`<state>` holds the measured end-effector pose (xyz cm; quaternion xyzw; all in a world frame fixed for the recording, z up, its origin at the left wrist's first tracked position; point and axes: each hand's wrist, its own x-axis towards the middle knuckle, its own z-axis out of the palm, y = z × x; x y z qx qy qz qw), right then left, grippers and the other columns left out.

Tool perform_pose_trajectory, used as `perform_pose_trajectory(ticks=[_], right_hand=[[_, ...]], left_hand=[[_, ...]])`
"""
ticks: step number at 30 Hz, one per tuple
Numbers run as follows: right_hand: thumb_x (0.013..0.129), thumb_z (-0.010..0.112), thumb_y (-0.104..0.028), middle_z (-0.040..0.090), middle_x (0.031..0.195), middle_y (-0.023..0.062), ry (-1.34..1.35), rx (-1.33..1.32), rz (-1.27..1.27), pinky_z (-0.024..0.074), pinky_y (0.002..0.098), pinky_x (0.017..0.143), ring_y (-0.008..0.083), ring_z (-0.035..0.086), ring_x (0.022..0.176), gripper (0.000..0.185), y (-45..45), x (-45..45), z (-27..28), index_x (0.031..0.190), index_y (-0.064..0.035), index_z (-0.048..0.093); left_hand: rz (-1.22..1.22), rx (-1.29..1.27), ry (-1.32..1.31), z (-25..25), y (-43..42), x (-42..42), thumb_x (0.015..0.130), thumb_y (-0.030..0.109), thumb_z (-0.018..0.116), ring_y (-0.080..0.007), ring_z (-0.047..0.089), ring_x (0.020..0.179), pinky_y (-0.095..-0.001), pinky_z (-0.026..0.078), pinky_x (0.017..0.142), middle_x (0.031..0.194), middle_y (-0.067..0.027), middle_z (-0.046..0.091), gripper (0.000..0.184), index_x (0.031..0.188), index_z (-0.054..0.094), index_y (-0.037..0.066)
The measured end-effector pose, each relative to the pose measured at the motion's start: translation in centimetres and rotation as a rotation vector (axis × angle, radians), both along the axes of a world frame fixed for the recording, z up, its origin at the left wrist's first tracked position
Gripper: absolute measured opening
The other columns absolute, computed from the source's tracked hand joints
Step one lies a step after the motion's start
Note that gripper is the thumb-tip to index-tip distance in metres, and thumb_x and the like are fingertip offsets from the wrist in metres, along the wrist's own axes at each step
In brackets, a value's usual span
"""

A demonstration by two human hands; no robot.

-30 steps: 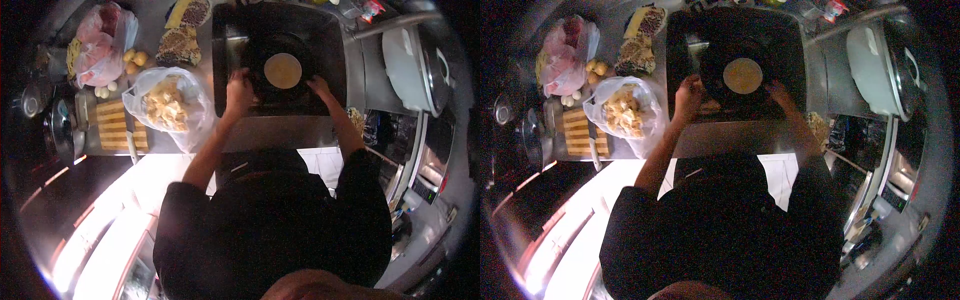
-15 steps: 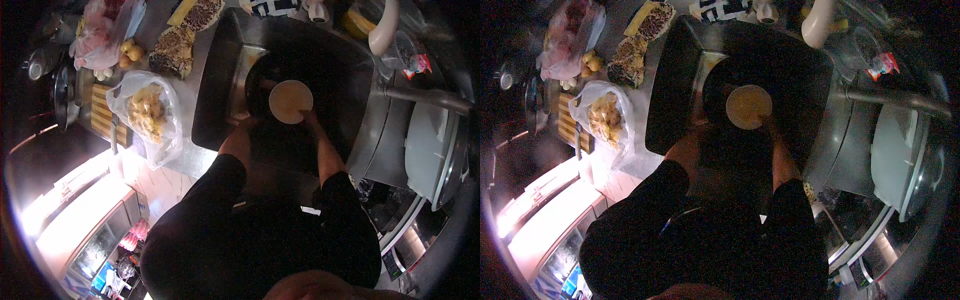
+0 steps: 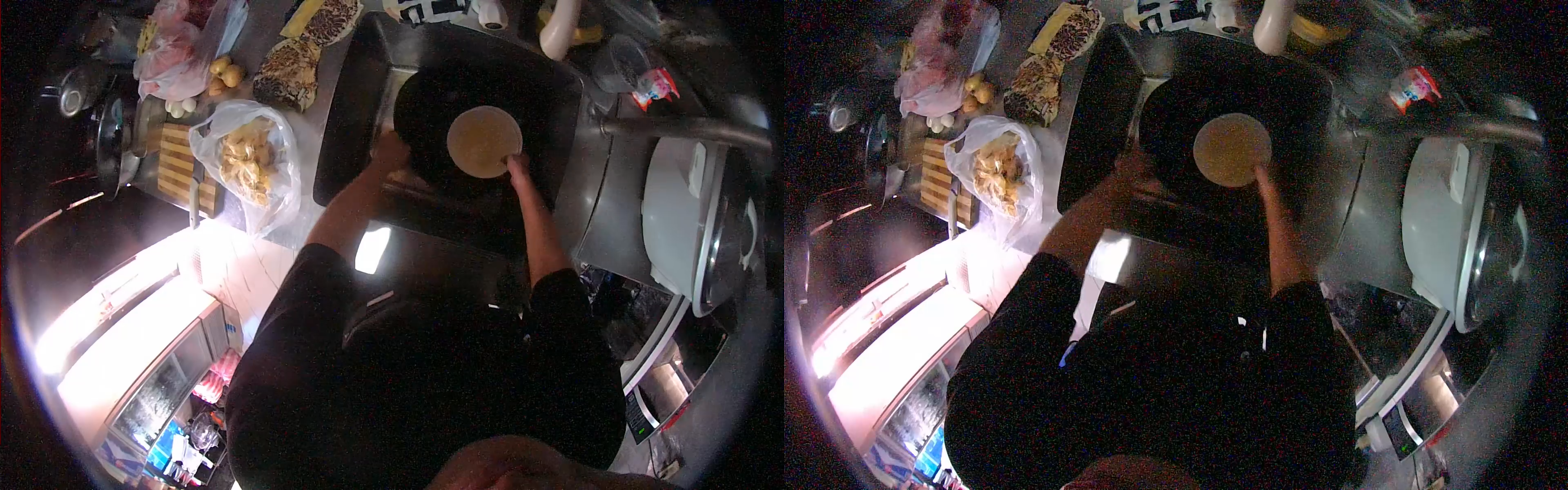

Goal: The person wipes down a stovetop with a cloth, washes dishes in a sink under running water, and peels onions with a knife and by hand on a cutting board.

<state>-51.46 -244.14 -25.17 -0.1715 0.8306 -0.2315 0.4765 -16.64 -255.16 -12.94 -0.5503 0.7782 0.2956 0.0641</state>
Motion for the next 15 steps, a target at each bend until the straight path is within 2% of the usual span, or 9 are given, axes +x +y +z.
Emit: perform_pose_trajectory(ticks=[1,2,4,5,7,10,12,13,15], right_hand=[[0.067,0.062,-0.004,0.055,0.107,0.0151,0.035,-0.01,-0.074,0.0436,0.0377,0.079,0.027,0.053,0.095,0.052,-0.4,0.3,1.6,0.116,0.0032,0.045],[0.067,0.061,-0.004,0.056,0.105,0.0149,0.07,-0.02,-0.148,0.0435,0.0374,0.078,0.0273,0.054,0.094,0.05,-0.8,0.7,3.6,0.115,0.0036,0.047],[0.07,0.058,-0.007,0.058,0.099,0.0164,0.062,-0.207,-0.035,0.044,0.0375,0.077,0.0281,0.056,0.089,0.041,-1.2,1.0,7.9,0.109,0.0042,0.051],[0.071,0.057,-0.008,0.059,0.096,0.0171,0.055,-0.3,0.022,0.0443,0.0375,0.076,0.0285,0.057,0.087,0.037,-1.4,1.3,9.7,0.105,0.0045,0.053],[0.072,0.055,-0.01,0.06,0.093,0.019,0.135,-0.324,0.209,0.045,0.0386,0.074,0.0294,0.058,0.086,0.033,-1.9,0.7,10.2,0.102,0.0047,0.055],[0.073,0.054,-0.011,0.06,0.097,0.0212,0.372,-0.163,0.529,0.0461,0.0414,0.073,0.031,0.059,0.088,0.033,-3.5,-0.3,9.3,0.102,0.0041,0.055],[0.073,0.053,-0.009,0.06,0.1,0.0212,0.51,-0.137,0.648,0.0466,0.0427,0.073,0.0321,0.06,0.088,0.033,-4.4,0.6,10.7,0.103,0.003,0.056],[0.073,0.053,-0.01,0.059,0.103,0.0206,0.527,-0.009,0.8,0.0463,0.042,0.075,0.0325,0.059,0.09,0.034,-5.1,0.6,10.4,0.105,0.0021,0.056],[0.075,0.052,-0.011,0.058,0.107,0.0192,0.552,0.252,1.1,0.0457,0.0404,0.08,0.0333,0.058,0.094,0.036,-5.8,-0.3,4.6,0.109,0.0002,0.056]], left_hand=[[-0.083,0.066,-0.234,0.5,-1.2,-0.4,0.08,0.029,0.058,-0.0244,0.061,0.092,-0.0347,0.05,0.07,0.099,-0.0132,0.061,0.033,0.103,0.06,0.005],[-0.081,0.133,-0.346,4.5,-2.7,-1.8,0.08,0.029,0.058,-0.0244,0.061,0.093,-0.0347,0.051,0.07,0.099,-0.0116,0.062,0.031,0.102,0.062,0.007],[0.131,0.078,-0.327,11.3,-3.8,-4.5,0.08,0.024,0.057,-0.023,0.063,0.09,-0.0331,0.051,0.069,0.093,-0.0078,0.065,0.022,0.093,0.066,0.008],[0.052,0.014,-0.349,12.9,-4.0,-5.0,0.081,0.024,0.057,-0.0228,0.063,0.089,-0.0326,0.051,0.069,0.092,-0.0074,0.065,0.02,0.091,0.067,0.009],[-0.105,-0.119,-0.389,15.3,-4.5,-5.8,0.081,0.022,0.057,-0.0223,0.063,0.089,-0.0317,0.051,0.07,0.09,-0.0066,0.066,0.018,0.088,0.068,0.01],[-0.318,-0.265,-0.491,19.5,-3.9,-6.0,0.081,0.018,0.057,-0.0212,0.064,0.088,-0.0301,0.051,0.069,0.091,-0.006,0.066,0.015,0.09,0.068,0.012],[-0.336,-0.264,-0.539,20.8,-4.2,-5.7,0.079,0.016,0.059,-0.02,0.064,0.088,-0.0297,0.052,0.067,0.09,-0.0054,0.066,0.014,0.09,0.068,0.013],[-0.346,-0.267,-0.564,21.3,-4.4,-5.5,0.079,0.015,0.059,-0.0195,0.064,0.087,-0.0295,0.052,0.066,0.09,-0.0051,0.066,0.014,0.089,0.068,0.013],[-0.35,-0.304,-0.567,22.0,-4.9,-5.0,0.078,0.013,0.06,-0.0192,0.064,0.086,-0.0291,0.052,0.064,0.089,-0.0053,0.066,0.014,0.089,0.069,0.013]])
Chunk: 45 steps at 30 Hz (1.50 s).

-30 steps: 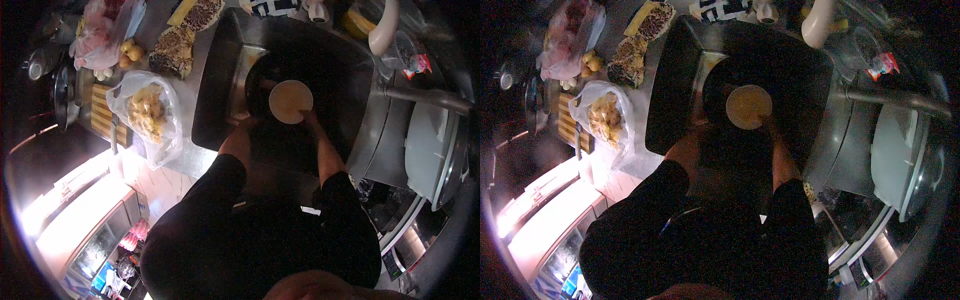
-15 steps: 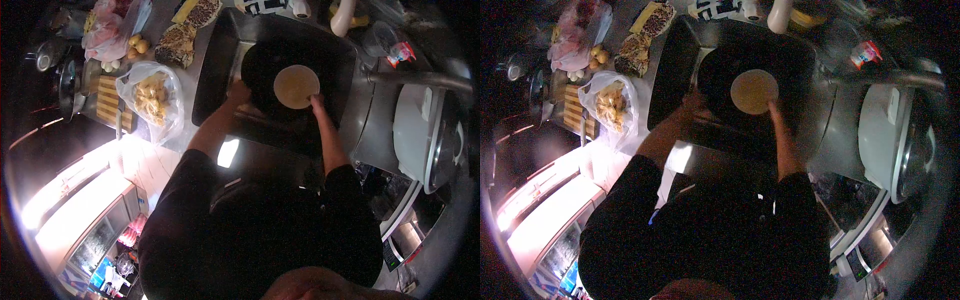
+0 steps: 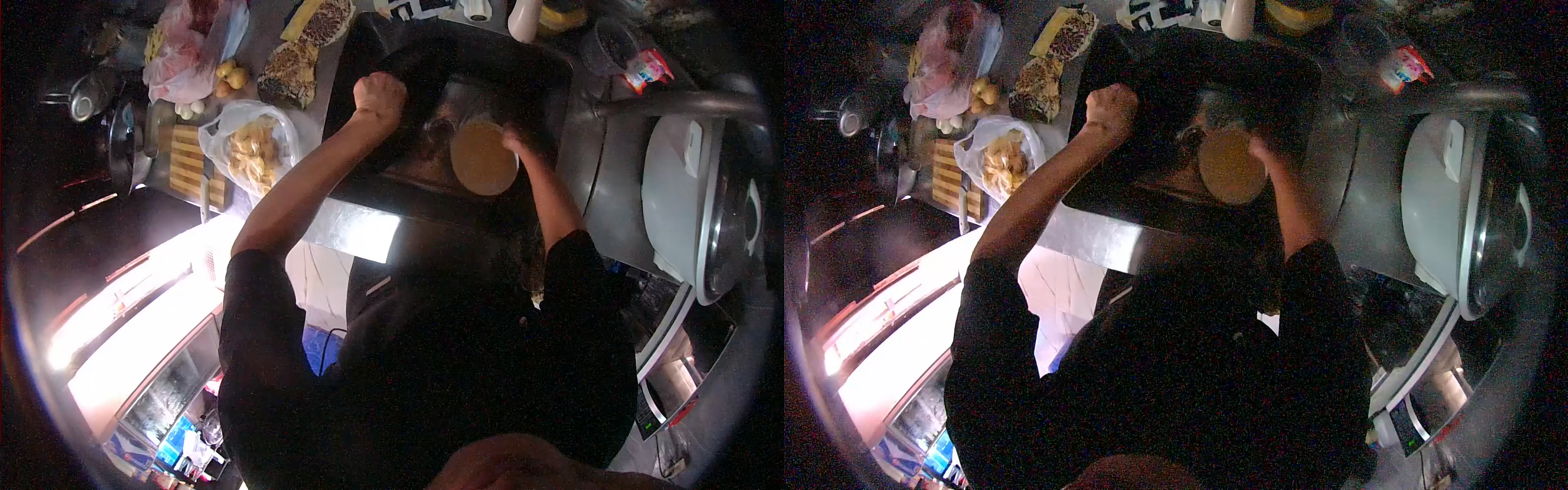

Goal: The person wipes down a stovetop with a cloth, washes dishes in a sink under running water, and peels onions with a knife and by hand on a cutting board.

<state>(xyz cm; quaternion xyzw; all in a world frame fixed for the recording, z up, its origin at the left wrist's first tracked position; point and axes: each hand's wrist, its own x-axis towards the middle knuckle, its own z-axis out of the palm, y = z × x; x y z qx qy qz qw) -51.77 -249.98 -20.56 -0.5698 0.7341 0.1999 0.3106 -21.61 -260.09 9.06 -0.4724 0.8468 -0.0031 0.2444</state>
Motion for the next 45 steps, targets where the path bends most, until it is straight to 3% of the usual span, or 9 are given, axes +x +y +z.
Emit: perform_pose_trajectory(ticks=[3,19,23,26,28,29,33,37,45], right_hand=[[0.079,0.05,-0.016,0.058,0.109,0.0187,-0.004,-0.514,0.032,0.0443,0.0396,0.084,0.032,0.057,0.097,0.034,3.5,-1.0,-9.3,0.11,-0.0015,0.056],[0.085,0.049,-0.025,0.06,0.101,0.0187,-0.055,-0.238,-0.321,0.0467,0.0414,0.078,0.0327,0.059,0.091,0.032,3.0,4.2,-0.9,0.11,-0.005,0.054],[0.087,0.048,-0.027,0.06,0.099,0.0187,-0.074,-0.229,-0.374,0.0473,0.0418,0.077,0.0328,0.059,0.089,0.032,-1.4,5.8,11.6,0.11,-0.0058,0.054],[0.087,0.05,-0.021,0.061,0.091,0.0168,-0.424,-1.118,-0.422,0.0498,0.0402,0.069,0.0331,0.061,0.082,0.021,-5.7,5.7,28.2,0.103,-0.0084,0.056],[0.086,0.049,-0.009,0.062,0.09,0.0147,0.0,-1.386,-0.168,0.0488,0.0391,0.067,0.0324,0.06,0.08,0.019,-9.0,2.3,33.4,0.104,-0.0077,0.055],[0.086,0.048,-0.011,0.061,0.091,0.0152,0.015,-1.343,-0.041,0.0485,0.0402,0.067,0.0331,0.06,0.08,0.018,-11.5,-1.2,33.1,0.103,-0.0078,0.055],[0.078,0.057,-0.022,0.056,0.11,0.0201,0.179,-0.842,0.078,0.0401,0.0397,0.089,0.0336,0.052,0.104,0.036,-17.4,-5.2,33.3,0.108,-0.0012,0.056],[0.086,0.047,-0.022,0.061,0.093,0.0166,0.154,-1.025,0.2,0.0471,0.0449,0.069,0.0349,0.06,0.082,0.024,-15.8,-9.4,34.4,0.101,-0.0068,0.057],[0.079,0.056,-0.027,0.058,0.109,0.0163,0.713,-0.268,0.179,0.0464,0.0423,0.083,0.0333,0.055,0.103,0.034,-15.7,-15.1,32.8,0.108,-0.0095,0.057]], left_hand=[[-0.024,-0.117,0.067,-0.6,-0.6,1.9,0.077,0.011,0.059,-0.0219,0.065,0.084,-0.0307,0.052,0.063,0.087,-0.0077,0.066,0.012,0.084,0.068,0.011],[0.341,0.175,0.1,-9.1,-0.6,4.7,0.08,0.016,0.049,-0.0329,0.062,0.087,-0.0415,0.051,0.071,0.092,-0.0186,0.063,0.02,0.087,0.063,0.004],[0.35,0.19,0.152,-13.4,-1.7,8.4,0.079,0.019,0.052,-0.0347,0.062,0.087,-0.0423,0.051,0.072,0.092,-0.0181,0.063,0.022,0.092,0.061,0.004],[0.086,0.309,0.009,-19.2,-3.7,12.2,0.078,0.023,0.055,-0.0355,0.062,0.087,-0.0438,0.051,0.072,0.089,-0.0182,0.063,0.026,0.092,0.059,0.002],[0.204,0.483,0.107,-21.0,-4.4,12.7,0.076,0.023,0.056,-0.0361,0.062,0.085,-0.045,0.051,0.071,0.087,-0.0186,0.062,0.029,0.092,0.058,-0.001],[0.457,0.579,0.284,-21.2,-4.9,12.8,0.076,0.022,0.058,-0.0364,0.062,0.083,-0.0455,0.051,0.071,0.086,-0.0189,0.062,0.03,0.093,0.057,-0.002],[0.461,0.716,0.483,-22.3,-7.8,12.3,0.078,0.019,0.055,-0.0361,0.063,0.079,-0.0431,0.053,0.064,0.087,-0.0208,0.062,0.033,0.099,0.052,-0.006],[0.662,0.855,0.436,-21.3,-7.6,10.9,0.084,0.018,0.049,-0.0348,0.064,0.078,-0.0387,0.056,0.054,0.092,-0.0226,0.061,0.035,0.108,0.048,-0.008],[0.867,1.045,0.244,-20.5,-8.6,8.6,0.09,0.02,0.038,-0.03,0.065,0.075,-0.0292,0.056,0.049,0.1,-0.0237,0.06,0.041,0.12,0.042,-0.007]])
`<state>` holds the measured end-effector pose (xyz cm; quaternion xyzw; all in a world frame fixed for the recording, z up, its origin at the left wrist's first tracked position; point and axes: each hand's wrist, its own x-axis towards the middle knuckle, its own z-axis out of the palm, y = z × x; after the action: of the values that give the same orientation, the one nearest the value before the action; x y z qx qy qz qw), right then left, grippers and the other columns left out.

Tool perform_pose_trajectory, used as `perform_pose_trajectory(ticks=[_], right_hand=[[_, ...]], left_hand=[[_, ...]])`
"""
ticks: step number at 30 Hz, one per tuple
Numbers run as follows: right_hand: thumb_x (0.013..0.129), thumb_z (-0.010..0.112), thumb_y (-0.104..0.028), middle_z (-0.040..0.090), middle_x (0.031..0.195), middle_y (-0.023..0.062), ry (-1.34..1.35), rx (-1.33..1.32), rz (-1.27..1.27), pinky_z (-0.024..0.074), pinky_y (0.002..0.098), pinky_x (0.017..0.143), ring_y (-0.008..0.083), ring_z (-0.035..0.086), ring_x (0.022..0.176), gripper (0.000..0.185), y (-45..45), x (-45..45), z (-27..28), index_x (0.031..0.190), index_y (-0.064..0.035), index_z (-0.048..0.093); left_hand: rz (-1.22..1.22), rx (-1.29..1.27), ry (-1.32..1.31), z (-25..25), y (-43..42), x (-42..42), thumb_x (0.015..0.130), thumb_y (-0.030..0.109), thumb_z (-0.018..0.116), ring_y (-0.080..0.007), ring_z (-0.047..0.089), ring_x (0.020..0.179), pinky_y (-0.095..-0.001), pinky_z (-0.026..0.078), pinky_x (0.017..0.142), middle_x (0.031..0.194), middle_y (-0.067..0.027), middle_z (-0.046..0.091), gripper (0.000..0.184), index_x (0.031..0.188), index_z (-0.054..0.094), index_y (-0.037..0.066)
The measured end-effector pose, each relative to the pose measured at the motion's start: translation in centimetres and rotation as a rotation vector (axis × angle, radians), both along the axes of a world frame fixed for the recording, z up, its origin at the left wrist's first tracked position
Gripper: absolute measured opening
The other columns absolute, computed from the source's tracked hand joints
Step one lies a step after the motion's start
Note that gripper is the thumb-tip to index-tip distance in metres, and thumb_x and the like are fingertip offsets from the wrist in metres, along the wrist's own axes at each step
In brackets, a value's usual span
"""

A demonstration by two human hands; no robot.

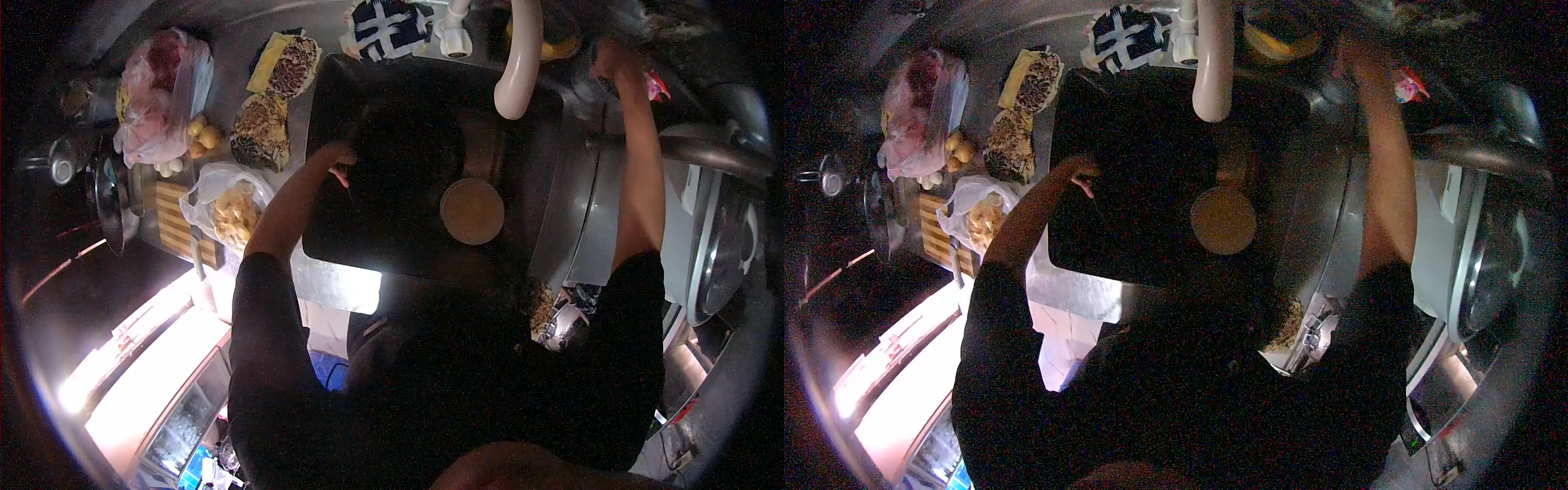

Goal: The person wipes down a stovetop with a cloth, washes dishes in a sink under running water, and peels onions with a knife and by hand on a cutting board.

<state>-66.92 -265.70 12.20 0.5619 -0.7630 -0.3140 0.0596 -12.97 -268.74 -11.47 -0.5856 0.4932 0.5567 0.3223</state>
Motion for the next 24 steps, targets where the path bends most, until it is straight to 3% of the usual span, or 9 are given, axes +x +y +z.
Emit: perform_pose_trajectory(ticks=[2,5,8,10,13,17,19,21,24], right_hand=[[0.077,0.059,-0.025,0.057,0.111,0.0156,-0.106,0.113,0.023,0.0466,0.041,0.085,0.0334,0.054,0.105,0.036,-0.6,-3.7,-3.6,0.11,-0.0097,0.056],[0.078,0.058,-0.025,0.058,0.111,0.0154,-0.103,0.018,-0.049,0.0467,0.0401,0.085,0.0334,0.055,0.103,0.038,-0.1,-2.6,-2.5,0.113,-0.0106,0.055],[0.079,0.057,-0.025,0.058,0.11,0.0151,-0.096,-0.073,-0.125,0.0469,0.0392,0.085,0.0334,0.055,0.102,0.04,1.5,-1.0,0.1,0.116,-0.0116,0.053],[0.08,0.056,-0.024,0.058,0.11,0.0152,0.051,-0.048,0.086,0.0468,0.0384,0.085,0.0331,0.056,0.101,0.04,3.0,0.3,3.1,0.118,-0.0125,0.051],[0.08,0.057,-0.023,0.058,0.111,0.0141,0.045,-0.2,0.122,0.0458,0.0372,0.087,0.031,0.056,0.102,0.041,6.9,8.8,11.3,0.12,-0.0127,0.051],[0.078,0.064,-0.023,0.057,0.115,0.0111,-0.591,-0.524,0.153,0.0433,0.0373,0.09,0.0268,0.055,0.104,0.046,8.8,10.8,9.4,0.12,-0.0115,0.051],[0.076,0.067,-0.026,0.056,0.116,0.01,-0.941,-0.482,0.234,0.0424,0.0371,0.09,0.0249,0.055,0.105,0.05,9.3,14.8,7.0,0.12,-0.0103,0.051],[0.074,0.07,-0.03,0.058,0.11,0.0119,-1.181,-0.385,0.382,0.0435,0.0363,0.088,0.0241,0.056,0.102,0.053,9.3,17.9,3.5,0.118,-0.0072,0.051],[0.074,0.069,-0.036,0.059,0.107,0.0149,-1.299,-0.563,0.178,0.0435,0.0357,0.086,0.026,0.057,0.1,0.056,7.4,20.8,0.1,0.117,-0.0057,0.051]], left_hand=[[-0.082,0.313,-0.13,-4.3,-2.6,-0.3,0.09,0.022,0.035,-0.0277,0.065,0.075,-0.0267,0.055,0.048,0.104,-0.0247,0.058,0.045,0.123,0.038,-0.008],[-0.07,0.561,-0.247,-4.1,-3.6,-1.1,0.09,0.022,0.034,-0.0245,0.065,0.074,-0.025,0.054,0.048,0.106,-0.0231,0.058,0.044,0.123,0.038,-0.008],[-0.074,0.519,-0.164,-1.9,-2.9,-1.3,0.09,0.02,0.035,-0.025,0.065,0.076,-0.0264,0.054,0.051,0.105,-0.0223,0.059,0.041,0.12,0.041,-0.008],[-0.09,0.453,-0.087,0.0,-2.7,-0.7,0.089,0.019,0.037,-0.0254,0.064,0.077,-0.0274,0.054,0.054,0.105,-0.0217,0.059,0.039,0.118,0.043,-0.007],[-0.108,0.323,0.059,4.1,-2.4,1.6,0.088,0.017,0.038,-0.0259,0.064,0.078,-0.0288,0.054,0.057,0.103,-0.0209,0.06,0.036,0.115,0.046,-0.007],[-0.159,0.145,0.283,10.5,-1.5,5.7,0.087,0.014,0.041,-0.0266,0.063,0.08,-0.0307,0.055,0.061,0.102,-0.0198,0.06,0.033,0.11,0.05,-0.007],[-0.207,0.038,0.398,13.4,-0.4,7.1,0.087,0.013,0.042,-0.027,0.063,0.081,-0.0317,0.055,0.063,0.101,-0.0193,0.061,0.031,0.108,0.052,-0.007],[-0.579,-0.115,0.455,15.7,0.9,7.4,0.086,0.011,0.043,-0.0299,0.063,0.081,-0.0353,0.055,0.066,0.099,-0.0201,0.061,0.03,0.109,0.052,-0.006],[-0.08,0.102,0.473,21.3,4.9,4.7,0.088,0.024,0.047,-0.0341,0.064,0.08,-0.0385,0.055,0.069,0.101,-0.0223,0.06,0.041,0.118,0.044,-0.004]])
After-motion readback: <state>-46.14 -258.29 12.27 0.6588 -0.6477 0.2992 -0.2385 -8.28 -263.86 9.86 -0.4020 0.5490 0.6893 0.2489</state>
